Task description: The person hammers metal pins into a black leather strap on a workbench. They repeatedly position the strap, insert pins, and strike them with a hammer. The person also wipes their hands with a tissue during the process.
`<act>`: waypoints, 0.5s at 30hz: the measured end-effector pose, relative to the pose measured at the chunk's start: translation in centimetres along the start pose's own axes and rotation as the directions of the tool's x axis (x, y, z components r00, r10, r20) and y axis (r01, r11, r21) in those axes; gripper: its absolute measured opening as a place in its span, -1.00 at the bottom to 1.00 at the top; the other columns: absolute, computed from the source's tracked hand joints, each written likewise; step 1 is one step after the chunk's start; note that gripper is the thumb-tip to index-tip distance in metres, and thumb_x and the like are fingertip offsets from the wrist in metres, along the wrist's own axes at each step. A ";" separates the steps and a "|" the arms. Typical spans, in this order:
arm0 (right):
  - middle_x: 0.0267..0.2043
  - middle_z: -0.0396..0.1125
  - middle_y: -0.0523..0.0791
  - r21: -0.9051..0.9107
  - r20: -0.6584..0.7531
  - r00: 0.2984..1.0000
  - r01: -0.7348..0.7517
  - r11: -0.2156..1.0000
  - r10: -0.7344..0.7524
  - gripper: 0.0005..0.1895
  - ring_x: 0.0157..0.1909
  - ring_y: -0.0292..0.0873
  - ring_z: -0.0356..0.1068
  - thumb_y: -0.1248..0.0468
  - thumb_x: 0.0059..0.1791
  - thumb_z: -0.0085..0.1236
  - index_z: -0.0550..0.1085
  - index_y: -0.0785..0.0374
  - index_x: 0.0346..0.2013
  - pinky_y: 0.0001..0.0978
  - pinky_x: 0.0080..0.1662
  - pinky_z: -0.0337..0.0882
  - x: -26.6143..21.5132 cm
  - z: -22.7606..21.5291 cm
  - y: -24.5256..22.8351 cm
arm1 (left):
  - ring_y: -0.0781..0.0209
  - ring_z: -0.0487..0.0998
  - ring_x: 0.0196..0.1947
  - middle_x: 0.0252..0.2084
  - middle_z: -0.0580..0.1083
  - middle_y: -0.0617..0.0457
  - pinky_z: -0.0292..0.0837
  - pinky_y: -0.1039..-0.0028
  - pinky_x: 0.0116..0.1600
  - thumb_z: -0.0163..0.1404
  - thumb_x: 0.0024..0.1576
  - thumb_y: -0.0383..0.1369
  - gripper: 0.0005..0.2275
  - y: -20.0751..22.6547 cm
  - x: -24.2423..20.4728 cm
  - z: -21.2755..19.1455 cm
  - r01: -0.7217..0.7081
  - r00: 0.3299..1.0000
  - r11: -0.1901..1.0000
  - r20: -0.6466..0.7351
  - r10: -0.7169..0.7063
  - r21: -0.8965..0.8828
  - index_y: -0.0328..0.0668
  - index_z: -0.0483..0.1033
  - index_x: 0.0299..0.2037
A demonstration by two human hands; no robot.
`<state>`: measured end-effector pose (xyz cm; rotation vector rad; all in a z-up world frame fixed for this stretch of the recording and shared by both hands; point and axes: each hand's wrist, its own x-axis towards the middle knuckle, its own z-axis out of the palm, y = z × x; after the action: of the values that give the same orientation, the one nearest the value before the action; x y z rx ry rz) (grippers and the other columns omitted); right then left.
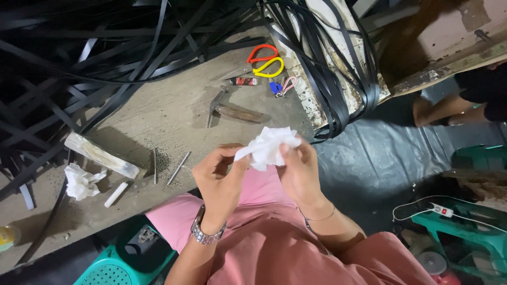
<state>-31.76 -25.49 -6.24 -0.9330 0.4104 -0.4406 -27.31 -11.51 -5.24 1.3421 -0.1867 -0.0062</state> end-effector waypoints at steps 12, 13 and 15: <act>-0.16 0.39 0.28 0.079 0.364 0.931 -0.050 0.996 0.018 -0.75 -0.16 0.17 0.42 0.30 0.09 0.03 0.44 0.42 -0.02 -0.07 -0.21 0.47 -4.4 0.9 -7.9 | 0.19 0.63 -0.25 -0.26 0.62 -0.04 0.55 0.44 -0.12 0.15 0.19 -0.25 -0.79 8.8 -1.1 -2.1 0.227 0.904 0.949 0.410 -0.122 -0.219 -0.25 0.60 -0.32; -0.28 0.35 0.16 -0.065 0.367 0.928 -0.050 0.997 0.071 -0.74 -0.30 0.08 0.40 0.19 0.01 0.09 0.41 0.38 -0.23 -0.16 -0.30 0.48 -5.1 2.4 -9.5 | 0.20 0.63 -0.34 -0.31 0.61 -0.01 0.57 0.44 -0.19 0.10 0.21 -0.19 -0.76 9.9 -1.4 -2.2 0.114 0.903 0.983 0.428 -0.042 -0.145 -0.21 0.56 -0.33; -0.41 0.31 0.04 -0.207 0.365 0.921 -0.059 0.977 0.133 -0.65 -0.43 -0.02 0.39 0.08 -0.06 0.15 0.38 0.33 -0.45 -0.25 -0.40 0.49 -6.2 4.0 -11.2 | 0.20 0.62 -0.44 -0.37 0.59 0.02 0.59 0.45 -0.26 0.05 0.23 -0.13 -0.73 11.9 -4.2 -3.5 0.000 0.896 0.998 0.444 0.029 -0.065 -0.17 0.51 -0.34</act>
<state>-36.93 -25.35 6.09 -1.1533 0.1453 -0.1237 -32.19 -4.98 4.96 1.2595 -0.5805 -0.3079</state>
